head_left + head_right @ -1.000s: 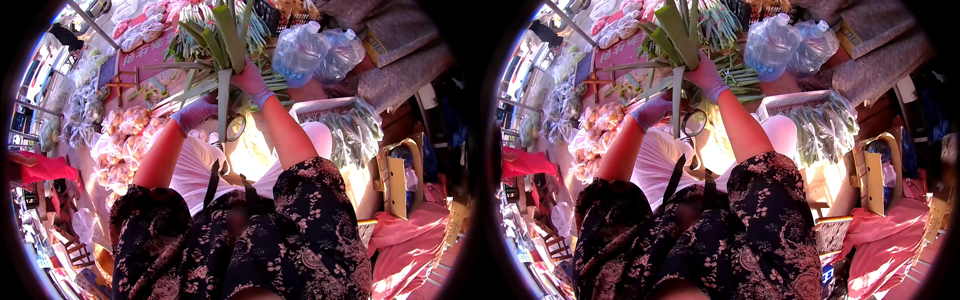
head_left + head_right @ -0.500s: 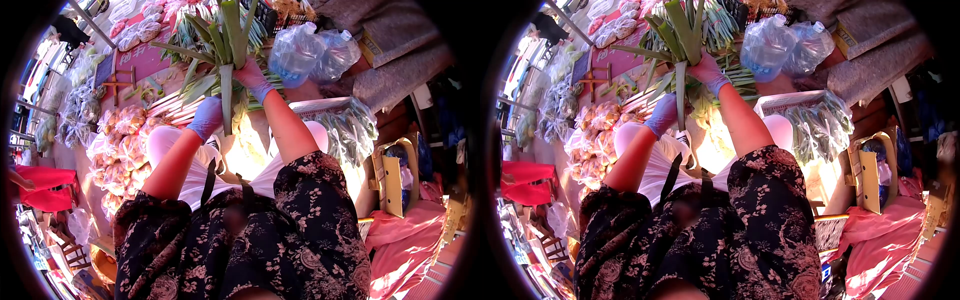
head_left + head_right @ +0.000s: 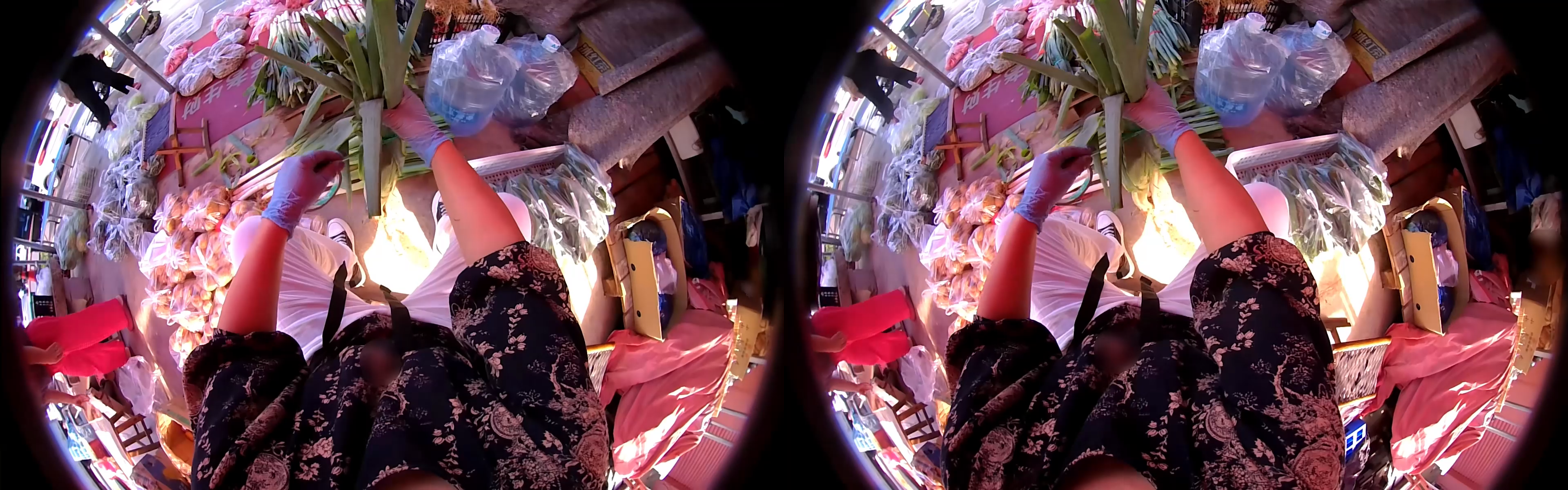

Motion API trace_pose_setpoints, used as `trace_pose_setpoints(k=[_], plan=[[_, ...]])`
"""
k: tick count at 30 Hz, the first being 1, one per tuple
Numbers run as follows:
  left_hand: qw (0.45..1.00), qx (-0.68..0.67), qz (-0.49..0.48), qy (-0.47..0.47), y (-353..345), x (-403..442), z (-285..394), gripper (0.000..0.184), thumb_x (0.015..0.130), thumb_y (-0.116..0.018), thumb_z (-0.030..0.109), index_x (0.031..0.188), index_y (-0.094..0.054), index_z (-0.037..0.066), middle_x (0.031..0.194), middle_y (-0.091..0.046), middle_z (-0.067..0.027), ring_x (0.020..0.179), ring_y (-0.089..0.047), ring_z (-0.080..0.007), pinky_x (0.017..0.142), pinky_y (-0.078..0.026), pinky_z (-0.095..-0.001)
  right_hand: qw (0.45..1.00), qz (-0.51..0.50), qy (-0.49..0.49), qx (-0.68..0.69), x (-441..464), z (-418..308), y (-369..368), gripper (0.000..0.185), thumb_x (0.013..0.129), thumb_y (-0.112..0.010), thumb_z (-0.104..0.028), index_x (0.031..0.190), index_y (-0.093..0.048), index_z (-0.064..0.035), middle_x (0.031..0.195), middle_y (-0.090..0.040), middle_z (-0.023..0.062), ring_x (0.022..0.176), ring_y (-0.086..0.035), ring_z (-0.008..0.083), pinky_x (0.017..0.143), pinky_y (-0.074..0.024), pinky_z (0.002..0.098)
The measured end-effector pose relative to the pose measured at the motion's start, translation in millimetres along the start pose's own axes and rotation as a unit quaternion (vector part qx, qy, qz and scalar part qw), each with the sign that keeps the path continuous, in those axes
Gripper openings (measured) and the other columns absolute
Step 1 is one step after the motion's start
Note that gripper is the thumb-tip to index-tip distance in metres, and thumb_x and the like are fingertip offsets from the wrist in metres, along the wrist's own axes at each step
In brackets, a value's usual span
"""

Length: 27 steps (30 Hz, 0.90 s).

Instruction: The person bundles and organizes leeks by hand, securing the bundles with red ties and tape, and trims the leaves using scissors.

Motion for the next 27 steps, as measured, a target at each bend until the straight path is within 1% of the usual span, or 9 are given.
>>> trace_pose_setpoints(k=[1, 4, 6, 8, 12, 18, 21, 24, 27], plan=[[0.998, 0.049, 0.033, -0.02, 9.6, 5.6, 7.1, 0.016, 0.079, -0.065, 0.026, 0.088, -0.069, 0.012, 0.073, -0.066, -0.0091, 0.064, -0.064, -0.0217, 0.059, -0.049, -0.0319, 1.0, 0.009, -0.003, -0.011, -2.5, -2.1, 3.6, 0.059, 0.066, -0.078, -0.013, 0.116, -0.049, -0.0038, 0.105, -0.062, 0.0045, 0.093, -0.057, 0.0118, 0.084, -0.045, 0.027], [0.97, 0.215, 0.067, -0.09, 4.5, 21.2, 9.4, 0.015, 0.078, -0.063, 0.027, 0.085, -0.068, 0.015, 0.074, -0.065, -0.0084, 0.065, -0.063, -0.0276, 0.058, -0.049, -0.0368, 0.999, -0.007, -0.012, -0.045, -5.0, -12.4, 5.9, 0.057, 0.066, -0.078, -0.014, 0.115, -0.05, -0.0041, 0.105, -0.062, 0.0046, 0.094, -0.057, 0.0117, 0.084, -0.0454, 0.0274], [0.955, 0.248, 0.091, -0.135, -7.4, 26.7, 8.3, 0.013, 0.079, -0.06, 0.026, 0.083, -0.066, 0.016, 0.071, -0.063, -0.0076, 0.063, -0.061, -0.0295, 0.054, -0.048, -0.04, 0.999, -0.008, -0.014, -0.046, -4.1, -8.8, 10.6, 0.055, 0.067, -0.078, -0.013, 0.114, -0.051, -0.0044, 0.104, -0.063, 0.0046, 0.094, -0.057, 0.0118, 0.084, -0.0455, 0.0274], [0.96, 0.249, 0.087, -0.096, -14.2, 30.4, 3.2, 0.017, 0.079, -0.061, 0.029, 0.088, -0.068, 0.017, 0.076, -0.065, -0.0077, 0.065, -0.062, -0.0292, 0.056, -0.049, -0.0388, 1.0, 0.014, -0.006, -0.027, -2.4, -3.4, 17.5, 0.052, 0.068, -0.077, -0.012, 0.113, -0.053, -0.0047, 0.103, -0.063, 0.0044, 0.094, -0.058, 0.0121, 0.084, -0.0457, 0.0273], [0.952, 0.241, 0.132, -0.133, -25.6, 40.8, 6.9, 0.015, 0.08, -0.058, 0.03, 0.081, -0.065, 0.017, 0.069, -0.062, -0.0079, 0.06, -0.061, -0.0292, 0.05, -0.047, -0.0399, 1.0, 0.007, 0.003, 0.017, -12.5, -16.0, 27.3, 0.036, 0.075, -0.072, -0.011, 0.108, -0.058, -0.0055, 0.097, -0.062, 0.0012, 0.084, -0.056, 0.0097, 0.074, -0.0486, 0.0265], [0.965, 0.215, 0.103, -0.109, -51.7, 72.6, 8.8, 0.017, 0.081, -0.058, 0.032, 0.086, -0.065, 0.017, 0.071, -0.063, -0.0085, 0.061, -0.061, -0.0304, 0.052, -0.047, -0.0403, 0.997, 0.012, -0.067, 0.038, -23.4, -5.4, 58.9, 0.031, 0.074, -0.074, -0.015, 0.102, -0.062, -0.0107, 0.094, -0.062, -0.0016, 0.081, -0.056, 0.0084, 0.072, -0.0478, 0.0252], [0.97, 0.181, 0.063, -0.15, -74.3, 86.0, 11.0, 0.016, 0.08, -0.059, 0.032, 0.086, -0.065, 0.018, 0.07, -0.063, -0.008, 0.061, -0.061, -0.03, 0.052, -0.048, -0.0396, 0.993, 0.065, -0.08, 0.065, -29.6, -5.4, 94.0, 0.027, 0.075, -0.073, -0.016, 0.099, -0.062, -0.0125, 0.091, -0.061, -0.0032, 0.079, -0.056, 0.0083, 0.071, -0.0471, 0.0258], [0.967, 0.167, 0.021, -0.191, -104.3, 104.3, 33.8, 0.014, 0.08, -0.059, 0.031, 0.086, -0.065, 0.019, 0.072, -0.064, -0.0077, 0.061, -0.061, -0.0295, 0.053, -0.048, -0.0391, 0.984, 0.119, -0.096, 0.095, -40.5, 3.0, 151.7, 0.027, 0.075, -0.073, -0.014, 0.099, -0.062, -0.0091, 0.089, -0.062, -0.0012, 0.083, -0.059, 0.0095, 0.074, -0.0488, 0.0265], [0.961, 0.152, -0.008, -0.231, -137.7, 122.5, 51.9, 0.015, 0.08, -0.06, 0.03, 0.087, -0.065, 0.018, 0.073, -0.064, -0.0076, 0.063, -0.062, -0.0289, 0.054, -0.049, -0.0382, 0.965, 0.191, -0.097, 0.15, -64.8, 32.3, 206.7, 0.028, 0.074, -0.074, -0.022, 0.097, -0.062, -0.0106, 0.088, -0.062, -0.0019, 0.078, -0.058, 0.0102, 0.07, -0.0476, 0.0262]])
Point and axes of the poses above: each hand's wrist, its own x-axis towards the middle knuckle, its own y-axis out of the back of the hand, z = x × y, the point moved 6 cm from there along x, towards the middle knuckle
